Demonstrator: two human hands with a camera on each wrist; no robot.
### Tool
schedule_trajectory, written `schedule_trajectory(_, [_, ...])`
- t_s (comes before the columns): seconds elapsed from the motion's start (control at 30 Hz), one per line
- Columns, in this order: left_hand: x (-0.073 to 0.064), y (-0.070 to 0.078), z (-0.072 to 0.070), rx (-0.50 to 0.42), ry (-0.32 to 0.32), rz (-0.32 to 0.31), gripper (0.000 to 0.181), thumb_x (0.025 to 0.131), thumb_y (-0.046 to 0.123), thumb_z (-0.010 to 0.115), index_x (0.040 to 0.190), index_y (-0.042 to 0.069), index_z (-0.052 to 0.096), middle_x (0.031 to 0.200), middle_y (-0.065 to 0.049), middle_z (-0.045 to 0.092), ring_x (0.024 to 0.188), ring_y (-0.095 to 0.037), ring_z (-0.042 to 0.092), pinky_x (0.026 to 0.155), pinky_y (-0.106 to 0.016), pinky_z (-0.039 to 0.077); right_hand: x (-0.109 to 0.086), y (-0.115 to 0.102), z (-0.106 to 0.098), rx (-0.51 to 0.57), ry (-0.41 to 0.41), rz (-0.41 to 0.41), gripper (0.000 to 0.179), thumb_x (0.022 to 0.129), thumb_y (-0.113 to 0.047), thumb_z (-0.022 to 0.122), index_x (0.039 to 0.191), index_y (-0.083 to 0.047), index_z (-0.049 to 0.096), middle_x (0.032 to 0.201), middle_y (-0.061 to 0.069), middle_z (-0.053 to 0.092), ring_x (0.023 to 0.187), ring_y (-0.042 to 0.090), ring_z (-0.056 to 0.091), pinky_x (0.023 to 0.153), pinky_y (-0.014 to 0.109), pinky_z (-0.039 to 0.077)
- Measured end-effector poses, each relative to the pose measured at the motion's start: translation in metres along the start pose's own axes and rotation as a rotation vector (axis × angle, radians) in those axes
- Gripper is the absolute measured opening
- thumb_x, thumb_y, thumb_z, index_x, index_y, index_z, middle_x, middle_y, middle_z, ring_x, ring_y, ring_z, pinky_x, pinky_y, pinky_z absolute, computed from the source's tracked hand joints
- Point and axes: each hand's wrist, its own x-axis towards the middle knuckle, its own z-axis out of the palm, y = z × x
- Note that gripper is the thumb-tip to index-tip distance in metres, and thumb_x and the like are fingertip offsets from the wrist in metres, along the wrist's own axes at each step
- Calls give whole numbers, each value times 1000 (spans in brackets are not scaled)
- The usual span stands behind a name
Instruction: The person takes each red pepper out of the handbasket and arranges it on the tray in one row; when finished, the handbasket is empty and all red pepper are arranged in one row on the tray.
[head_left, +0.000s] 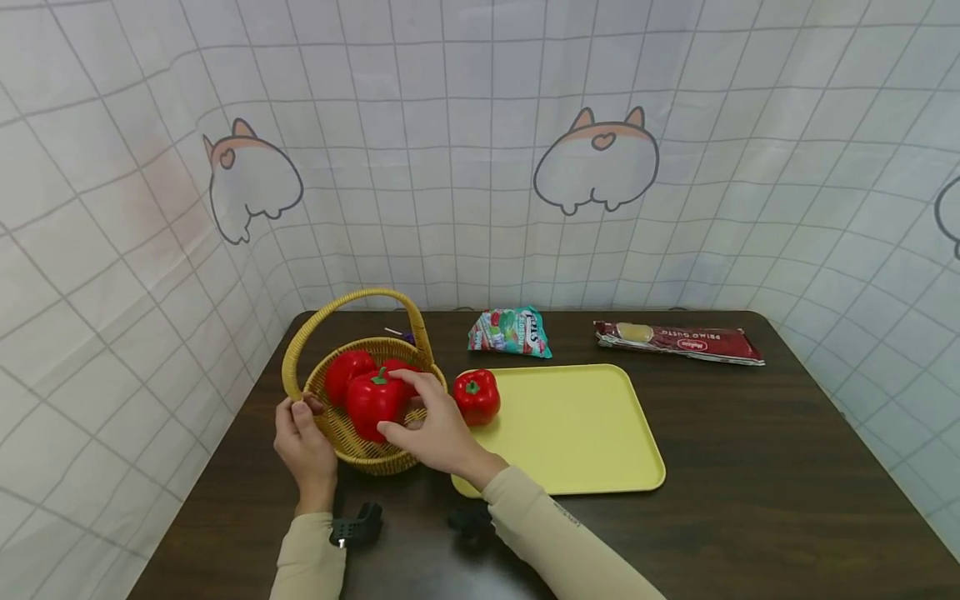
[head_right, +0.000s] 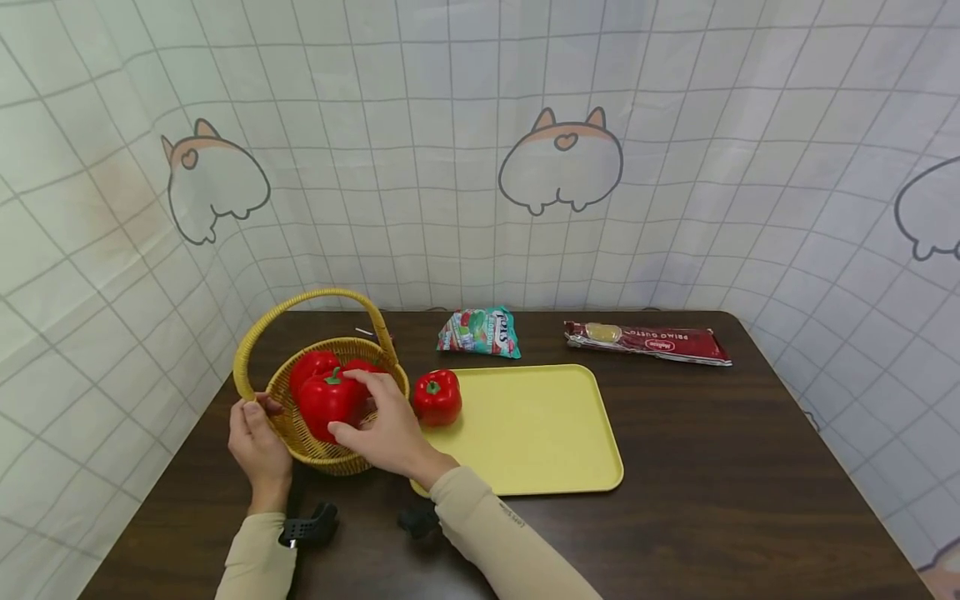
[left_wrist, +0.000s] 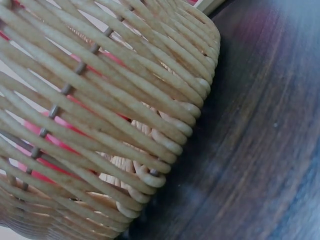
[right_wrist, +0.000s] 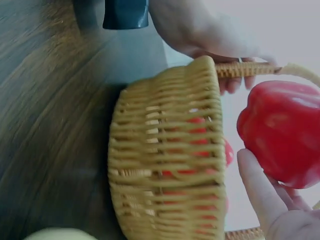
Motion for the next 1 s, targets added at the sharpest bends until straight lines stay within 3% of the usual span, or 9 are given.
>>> schedule_trajectory(0.17, [-1,0,-1,12,-5,5,36,103,14,42,106,-19,54,86,-10,58,81,-8,56,80,-19,44,-11,-4,-12,12,19,-37,68,80,-22,78,138,-28,44,132,-3,51,107,22,57,74,27,56])
schedule_trajectory(0.4, [-1,-1,-1,11,-13,0,38,104,16,42,109,-20,54,90,-27,56,81,-12,55,80,-20,45,-27,-4,-30,27,92,-108,67,79,-17,76,136,-25,43,132,-2,50,106,20,59,84,46,55])
schedule_trajectory(0.57, [1,-1,0,6,-9,3,37,104,16,42,108,-19,54,90,-23,57,81,-11,56,80,-20,45,-36,0,-42,44,158,-156,70,78,-11,73,140,-19,42,135,4,49,110,24,59,84,39,55])
schedule_trajectory(0.8, [1,-1,1,-19,4,-4,37,103,16,43,106,-19,54,88,-14,58,81,-12,56,81,-23,46,-51,-12,-60,-25,250,-118,80,73,-5,73,144,-4,37,133,15,46,115,29,51,86,44,53])
schedule_trajectory(1.0, [0,0,0,-23,-8,-5,37,103,15,42,107,-20,53,91,-26,55,82,-11,56,82,-22,45,-64,-31,-76,-45,313,-96,78,72,0,75,139,4,37,133,19,47,115,31,50,87,38,52])
